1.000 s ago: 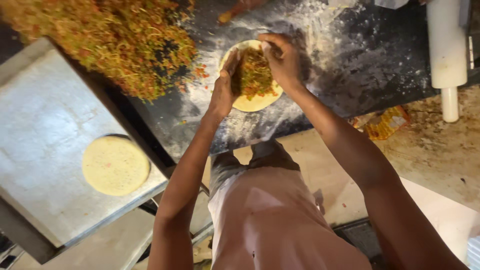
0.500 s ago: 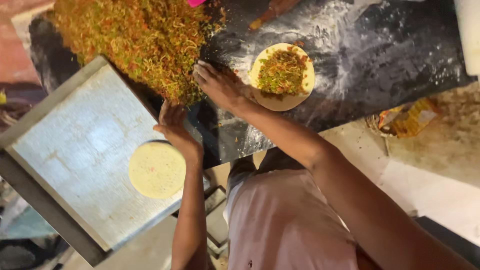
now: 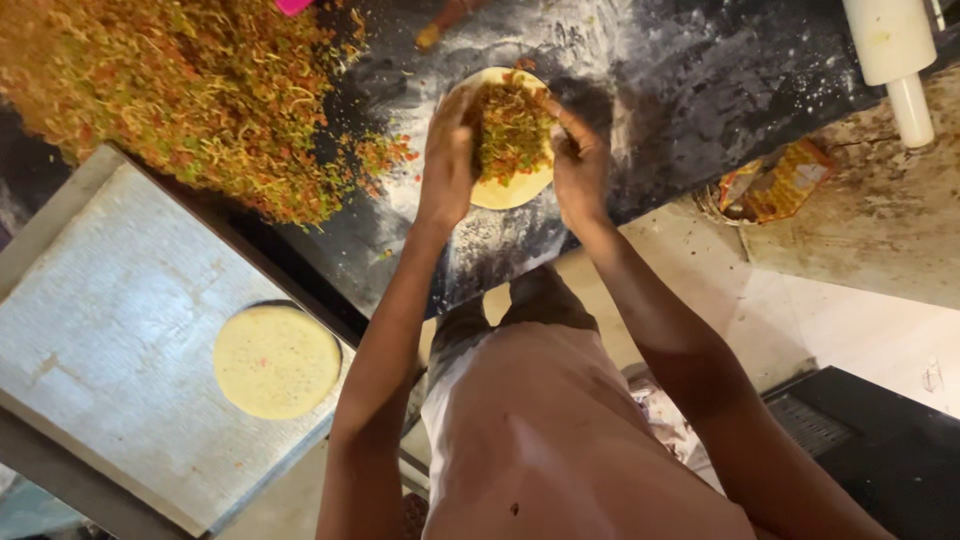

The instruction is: The person rolls out portions of dough using a rolling pin on a floured surface, adds a vegetable filling to the center, folds and pinches the dough to enclose the filling, and flattens the resulting rounds by hand before placing them on a metal tray.

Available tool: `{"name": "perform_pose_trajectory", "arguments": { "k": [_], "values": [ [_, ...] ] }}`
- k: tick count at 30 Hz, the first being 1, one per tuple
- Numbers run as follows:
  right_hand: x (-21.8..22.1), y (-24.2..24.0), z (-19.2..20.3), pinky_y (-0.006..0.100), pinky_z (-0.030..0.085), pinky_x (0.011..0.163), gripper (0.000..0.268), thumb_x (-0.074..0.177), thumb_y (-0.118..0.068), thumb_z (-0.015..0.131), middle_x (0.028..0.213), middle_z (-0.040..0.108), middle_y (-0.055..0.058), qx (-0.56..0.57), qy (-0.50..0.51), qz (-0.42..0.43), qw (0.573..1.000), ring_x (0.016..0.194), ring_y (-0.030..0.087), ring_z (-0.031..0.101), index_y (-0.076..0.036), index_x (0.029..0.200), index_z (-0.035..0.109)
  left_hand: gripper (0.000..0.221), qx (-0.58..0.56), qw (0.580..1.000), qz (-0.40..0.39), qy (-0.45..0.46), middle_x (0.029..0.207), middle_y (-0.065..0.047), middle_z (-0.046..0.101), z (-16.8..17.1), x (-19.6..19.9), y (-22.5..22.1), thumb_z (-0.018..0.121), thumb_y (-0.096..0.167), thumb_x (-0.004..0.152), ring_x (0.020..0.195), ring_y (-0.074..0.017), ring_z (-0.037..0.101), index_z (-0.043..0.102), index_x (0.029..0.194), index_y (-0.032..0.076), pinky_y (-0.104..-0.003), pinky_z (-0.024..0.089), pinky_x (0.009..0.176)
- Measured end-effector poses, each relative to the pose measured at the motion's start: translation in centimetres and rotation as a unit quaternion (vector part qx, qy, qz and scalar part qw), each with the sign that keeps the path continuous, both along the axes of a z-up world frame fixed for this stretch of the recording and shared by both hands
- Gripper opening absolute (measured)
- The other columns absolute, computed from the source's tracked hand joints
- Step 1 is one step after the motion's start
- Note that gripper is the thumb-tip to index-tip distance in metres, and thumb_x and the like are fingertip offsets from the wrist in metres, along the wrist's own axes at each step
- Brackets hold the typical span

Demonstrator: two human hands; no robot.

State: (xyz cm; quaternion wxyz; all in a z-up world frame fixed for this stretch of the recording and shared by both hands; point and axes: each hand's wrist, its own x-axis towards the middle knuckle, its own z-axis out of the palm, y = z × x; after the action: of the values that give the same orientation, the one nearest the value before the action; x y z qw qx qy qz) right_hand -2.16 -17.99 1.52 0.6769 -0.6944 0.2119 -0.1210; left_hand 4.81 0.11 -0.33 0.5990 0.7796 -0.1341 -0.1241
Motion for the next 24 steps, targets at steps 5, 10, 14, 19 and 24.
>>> {"name": "perform_pose_trajectory", "arguments": {
  "k": [5, 10, 14, 19, 24],
  "values": [
    [-0.2, -2.0, -1.9, 0.027, 0.057, 0.088, 0.055, 0.088, 0.014, 0.055, 0.132, 0.071, 0.012, -0.308, 0.002, 0.054, 0.950, 0.115, 0.014, 0.068, -0.011, 0.133, 0.073, 0.077, 0.104, 0.991, -0.042, -0.071, 0.172, -0.016, 0.034, -1.2, 0.0, -2.1, 0.014, 0.063, 0.111, 0.165, -0.0336, 0.023, 0.035, 0.161, 0.008, -0.048, 0.013, 0.136],
    [-0.3, -3.7, -1.6, 0.030, 0.054, 0.080, 0.041, 0.096, 0.006, 0.063, 0.111, 0.082, 0.011, -0.245, 0.099, -0.010, 0.965, 0.088, 0.019, 0.064, -0.011, 0.131, 0.077, 0.086, 0.067, 0.997, -0.024, 0.028, 0.173, -0.015, 0.016, 1.2, -0.7, 1.0, 0.013, 0.065, 0.101, 0.159, -0.0353, 0.014, 0.020, 0.166, 0.009, -0.047, 0.014, 0.126],
    [2.5, -0.6, 0.9, 0.031, 0.060, 0.096, 0.032, 0.099, -0.012, 0.074, 0.124, 0.074, 0.013, 0.163, -0.020, -0.023, 0.986, 0.107, 0.019, 0.072, 0.000, 0.129, 0.070, 0.079, -0.022, 0.990, 0.128, -0.047, 0.178, -0.014, 0.013, 4.1, 0.1, 5.2, 0.009, 0.063, 0.111, 0.166, -0.0313, 0.011, 0.016, 0.169, 0.009, -0.047, 0.011, 0.137],
    [13.2, 14.3, 1.6, 0.041, 0.049, 0.103, 0.056, 0.103, -0.044, 0.059, 0.137, 0.068, 0.011, 0.185, 0.049, 0.128, 0.973, 0.122, 0.021, 0.065, -0.008, 0.144, 0.063, 0.067, -0.072, 0.960, 0.232, -0.140, 0.177, -0.009, 0.024, 7.8, 3.8, 10.0, 0.024, 0.059, 0.121, 0.162, -0.0240, 0.019, 0.026, 0.168, 0.012, -0.041, 0.017, 0.136],
    [19.1, 23.7, 2.9, 0.048, 0.043, 0.119, 0.065, 0.112, -0.050, 0.039, 0.163, 0.045, 0.017, 0.143, -0.099, 0.192, 0.966, 0.148, 0.031, 0.045, -0.006, 0.159, 0.044, 0.059, -0.082, 0.945, 0.269, -0.166, 0.160, -0.010, 0.038, 10.1, 8.6, 12.6, 0.035, 0.055, 0.118, 0.142, -0.0195, 0.033, 0.038, 0.157, 0.011, -0.036, 0.029, 0.121]
  ]
}}
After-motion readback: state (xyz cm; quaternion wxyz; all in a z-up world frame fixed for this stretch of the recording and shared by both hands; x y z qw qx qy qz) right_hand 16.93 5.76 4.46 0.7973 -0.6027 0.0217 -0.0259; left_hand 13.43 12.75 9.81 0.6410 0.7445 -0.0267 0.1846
